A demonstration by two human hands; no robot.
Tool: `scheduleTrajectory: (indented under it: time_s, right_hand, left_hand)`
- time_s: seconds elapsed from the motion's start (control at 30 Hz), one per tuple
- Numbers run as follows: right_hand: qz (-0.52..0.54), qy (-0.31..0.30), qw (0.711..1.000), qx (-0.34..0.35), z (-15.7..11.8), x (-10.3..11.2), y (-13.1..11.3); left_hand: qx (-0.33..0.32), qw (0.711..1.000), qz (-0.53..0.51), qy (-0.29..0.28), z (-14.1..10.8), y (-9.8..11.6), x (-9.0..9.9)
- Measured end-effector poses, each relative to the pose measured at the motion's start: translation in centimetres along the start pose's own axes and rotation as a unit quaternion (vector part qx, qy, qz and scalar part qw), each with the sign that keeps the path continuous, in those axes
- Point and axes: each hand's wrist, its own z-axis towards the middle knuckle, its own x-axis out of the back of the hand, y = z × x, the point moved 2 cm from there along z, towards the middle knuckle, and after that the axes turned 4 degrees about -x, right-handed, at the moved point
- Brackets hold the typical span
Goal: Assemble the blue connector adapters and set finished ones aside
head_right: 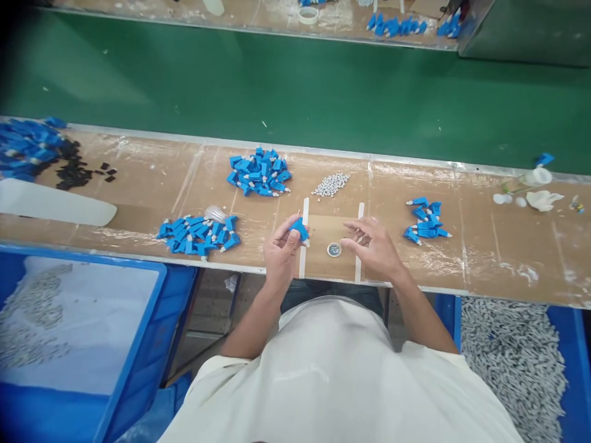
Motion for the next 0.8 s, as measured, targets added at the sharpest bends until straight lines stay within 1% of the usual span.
scheduleTrajectory:
  time_s: [0.07, 0.13, 0.23, 0.37, 0.57, 0.8]
  right_hand:
    - [0.008, 0.000, 0.999, -0.036, -0.3, -0.5, 2.0]
    - [0.033, -0.014, 0.998, -0.060, -0.3, -1.4, 3.5]
    - [0.061, -0.022, 0.994, -0.085, -0.1, -2.8, 4.5]
    - [0.046, -0.014, 0.996, -0.071, 0.5, -3.3, 4.5]
    - [0.000, -0.007, 0.999, -0.031, 0.2, -3.2, 4.2]
    - [-0.019, -0.012, 1.000, 0.003, 0.7, -3.8, 3.6]
  left_hand:
    - [0.030, 0.999, -0.016, 0.000, 0.0, -0.7, 0.7]
    - [0.059, 0.998, -0.020, -0.003, -0.1, -1.4, 1.0]
    - [0.089, 0.996, -0.017, -0.002, -0.4, -2.1, 1.3]
    - [0.107, 0.994, -0.023, 0.006, -0.4, -2.5, 1.9]
    - [0.107, 0.994, -0.030, 0.021, -0.3, -3.1, 2.8]
    - [0.114, 0.992, -0.035, 0.031, -0.5, -3.6, 3.5]
